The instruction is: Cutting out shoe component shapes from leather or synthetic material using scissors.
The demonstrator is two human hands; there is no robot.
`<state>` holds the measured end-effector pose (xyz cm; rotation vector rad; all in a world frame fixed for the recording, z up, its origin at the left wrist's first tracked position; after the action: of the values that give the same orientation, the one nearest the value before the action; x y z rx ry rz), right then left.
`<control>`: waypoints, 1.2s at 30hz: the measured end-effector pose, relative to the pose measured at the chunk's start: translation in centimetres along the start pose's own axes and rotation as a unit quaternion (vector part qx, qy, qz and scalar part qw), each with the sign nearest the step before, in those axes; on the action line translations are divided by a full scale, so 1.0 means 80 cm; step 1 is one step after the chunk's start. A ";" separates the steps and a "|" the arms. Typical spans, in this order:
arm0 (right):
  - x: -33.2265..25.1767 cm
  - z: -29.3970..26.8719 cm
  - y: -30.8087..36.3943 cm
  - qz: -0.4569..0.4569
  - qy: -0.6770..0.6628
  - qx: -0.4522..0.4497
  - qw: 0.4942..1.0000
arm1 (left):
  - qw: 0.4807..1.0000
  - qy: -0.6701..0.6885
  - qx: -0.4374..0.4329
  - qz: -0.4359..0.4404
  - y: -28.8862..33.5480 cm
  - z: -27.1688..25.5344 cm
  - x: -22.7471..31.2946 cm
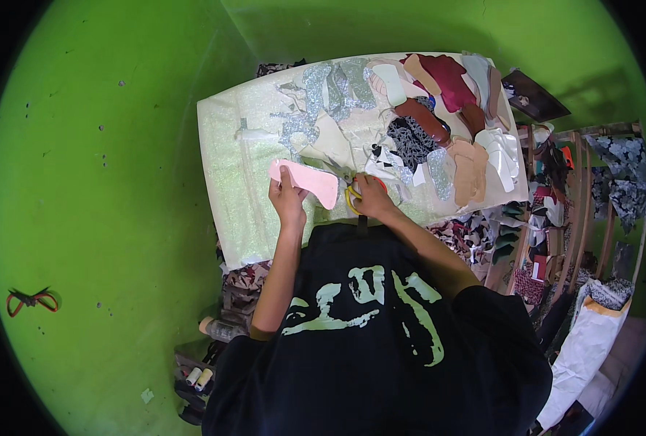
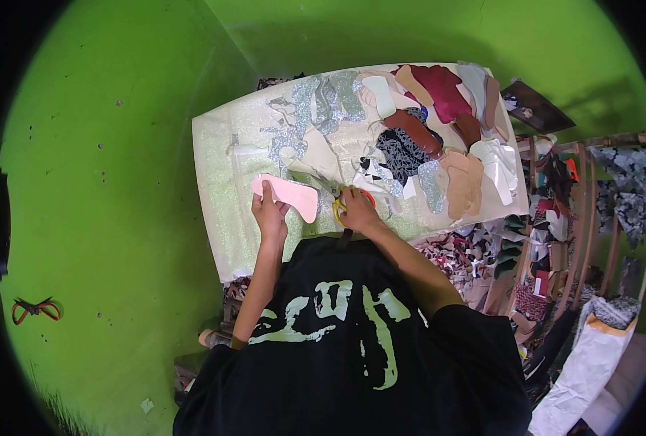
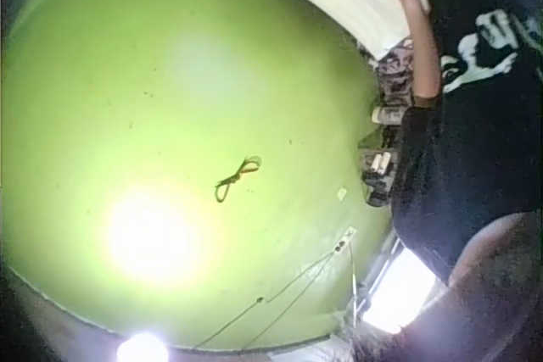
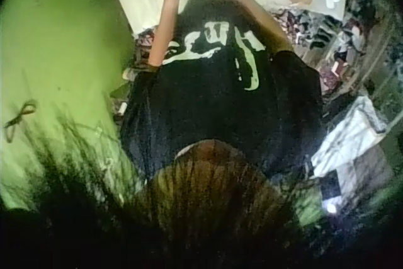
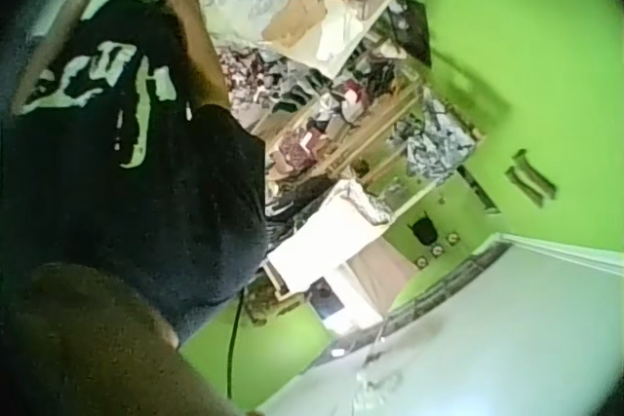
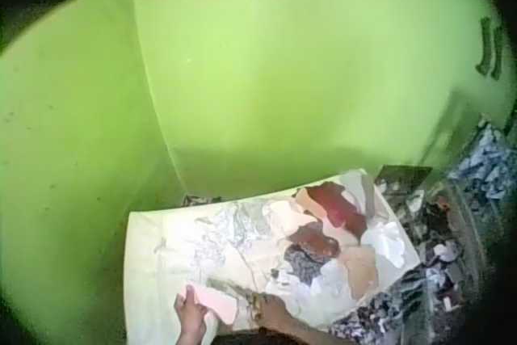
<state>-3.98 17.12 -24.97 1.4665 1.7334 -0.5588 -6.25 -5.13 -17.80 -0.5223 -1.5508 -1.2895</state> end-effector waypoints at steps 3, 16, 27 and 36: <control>-0.005 0.001 0.003 0.068 -0.010 -0.060 0.996 | 0.997 0.050 -0.001 -0.055 -0.005 -0.007 -0.023; -0.088 0.029 -0.018 0.214 -0.584 -0.054 0.782 | 0.949 0.241 -0.074 -0.190 -0.007 -0.036 -0.080; -0.119 0.058 -0.041 0.042 -0.483 -0.044 0.873 | 0.897 0.125 -0.338 -0.254 0.014 -0.057 -0.077; -0.092 0.096 -0.055 0.088 -0.435 0.046 0.895 | 0.930 0.093 -0.305 -0.184 -0.028 -0.100 -0.097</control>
<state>-5.85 5.74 -24.41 1.1386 0.8646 -1.0159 -1.65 -11.09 -26.36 -0.4810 -1.0985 -2.0719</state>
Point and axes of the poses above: each hand's wrist, its own y-axis away from the middle knuckle, its own z-axis out of the palm, x = y × z, the point moved 7 cm from there along -y, towards the middle knuckle, and after that the axes turned 15 degrees about -y, right-handed, at the moved point
